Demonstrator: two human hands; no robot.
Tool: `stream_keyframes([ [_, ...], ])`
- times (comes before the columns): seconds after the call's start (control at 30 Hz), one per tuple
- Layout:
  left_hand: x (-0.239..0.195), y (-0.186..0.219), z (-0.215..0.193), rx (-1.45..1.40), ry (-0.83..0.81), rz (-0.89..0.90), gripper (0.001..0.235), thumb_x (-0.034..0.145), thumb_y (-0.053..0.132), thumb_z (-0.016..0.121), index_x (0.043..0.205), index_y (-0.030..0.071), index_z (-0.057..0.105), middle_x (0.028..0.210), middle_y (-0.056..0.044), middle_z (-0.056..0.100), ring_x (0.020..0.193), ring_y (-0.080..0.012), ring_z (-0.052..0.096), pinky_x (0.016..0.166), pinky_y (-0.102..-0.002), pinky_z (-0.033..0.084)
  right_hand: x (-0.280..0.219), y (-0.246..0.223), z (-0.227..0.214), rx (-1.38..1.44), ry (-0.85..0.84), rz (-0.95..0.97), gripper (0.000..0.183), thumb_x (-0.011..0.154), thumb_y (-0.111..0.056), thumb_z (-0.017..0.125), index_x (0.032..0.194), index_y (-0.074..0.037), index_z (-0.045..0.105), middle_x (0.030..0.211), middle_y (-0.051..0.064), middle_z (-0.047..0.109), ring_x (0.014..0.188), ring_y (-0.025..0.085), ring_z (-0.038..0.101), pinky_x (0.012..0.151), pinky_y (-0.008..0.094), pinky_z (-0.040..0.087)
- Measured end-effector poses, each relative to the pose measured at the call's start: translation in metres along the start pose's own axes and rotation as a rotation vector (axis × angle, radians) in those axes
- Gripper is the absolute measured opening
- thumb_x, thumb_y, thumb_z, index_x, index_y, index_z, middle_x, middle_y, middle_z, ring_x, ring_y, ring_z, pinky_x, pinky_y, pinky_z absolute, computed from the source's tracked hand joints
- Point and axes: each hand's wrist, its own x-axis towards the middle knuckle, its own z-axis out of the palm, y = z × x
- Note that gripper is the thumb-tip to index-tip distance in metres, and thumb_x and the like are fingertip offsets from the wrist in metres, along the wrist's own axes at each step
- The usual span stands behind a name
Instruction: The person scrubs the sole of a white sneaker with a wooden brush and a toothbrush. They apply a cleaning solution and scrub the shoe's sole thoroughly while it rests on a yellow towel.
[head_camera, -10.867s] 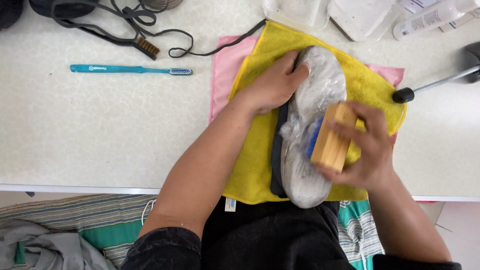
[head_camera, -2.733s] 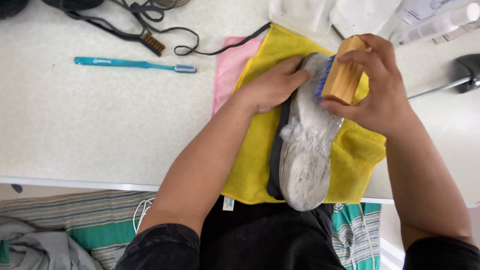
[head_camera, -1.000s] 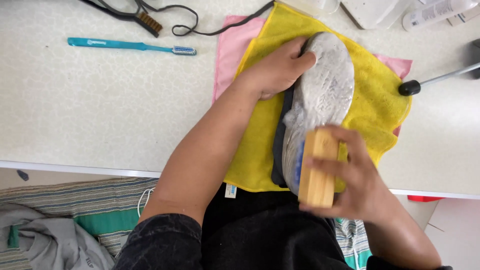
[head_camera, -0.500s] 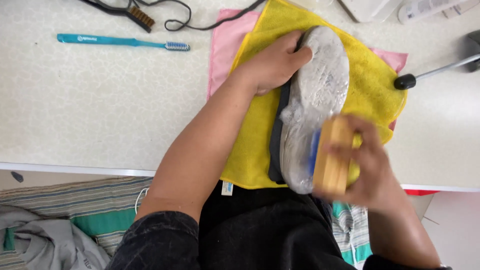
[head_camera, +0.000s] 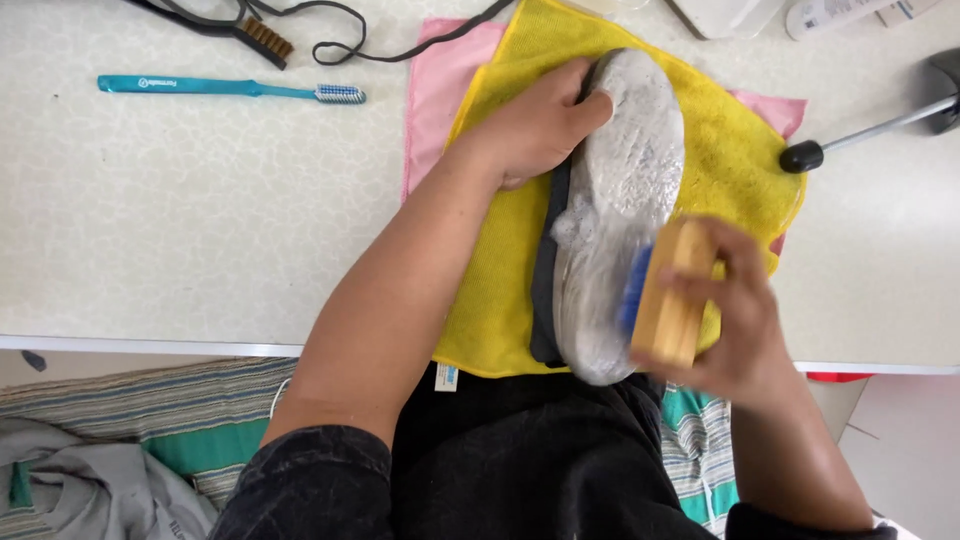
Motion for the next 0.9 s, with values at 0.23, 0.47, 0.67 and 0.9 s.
stream_keyframes([
  [0.23, 0.011, -0.014, 0.003, -0.007, 0.024, 0.116, 0.032, 0.092, 0.034, 0.047, 0.109, 0.009, 0.055, 0.104, -0.001, 0.061, 0.098, -0.0134, 0.055, 0.087, -0.031, 0.046, -0.003, 0.007, 0.002, 0.053, 0.066, -0.020, 0.079, 0.072, -0.044, 0.088, 0.135, -0.012, 0.051, 0.151, 0.023, 0.038, 0.143, 0.044, 0.048, 0.115, 0.056, 0.044],
  [0.47, 0.010, -0.017, 0.002, -0.038, -0.021, 0.144, 0.036, 0.092, 0.031, 0.046, 0.117, 0.008, 0.055, 0.113, -0.002, 0.061, 0.105, -0.0146, 0.055, 0.092, -0.031, 0.046, -0.013, -0.004, -0.001, 0.044, -0.005, 0.013, 0.076, 0.066, -0.046, 0.091, 0.127, -0.017, 0.057, 0.147, 0.023, 0.042, 0.137, 0.046, 0.052, 0.109, 0.054, 0.048],
  [0.67, 0.007, -0.009, -0.002, 0.032, -0.016, 0.117, 0.035, 0.092, 0.035, 0.045, 0.115, 0.010, 0.054, 0.110, -0.001, 0.061, 0.102, -0.0142, 0.056, 0.090, -0.031, 0.046, -0.017, 0.007, 0.007, 0.117, 0.010, -0.014, 0.078, 0.069, -0.048, 0.090, 0.131, -0.018, 0.054, 0.149, 0.020, 0.039, 0.143, 0.046, 0.050, 0.113, 0.056, 0.048],
  [0.9, 0.009, -0.016, 0.000, 0.073, 0.016, 0.165, 0.038, 0.092, 0.035, 0.044, 0.118, 0.009, 0.054, 0.117, -0.003, 0.063, 0.110, -0.0154, 0.057, 0.095, -0.031, 0.045, -0.030, 0.023, 0.017, 0.086, 0.168, -0.019, 0.075, 0.078, -0.047, 0.081, 0.134, -0.014, 0.046, 0.153, 0.020, 0.036, 0.143, 0.048, 0.046, 0.114, 0.058, 0.046],
])
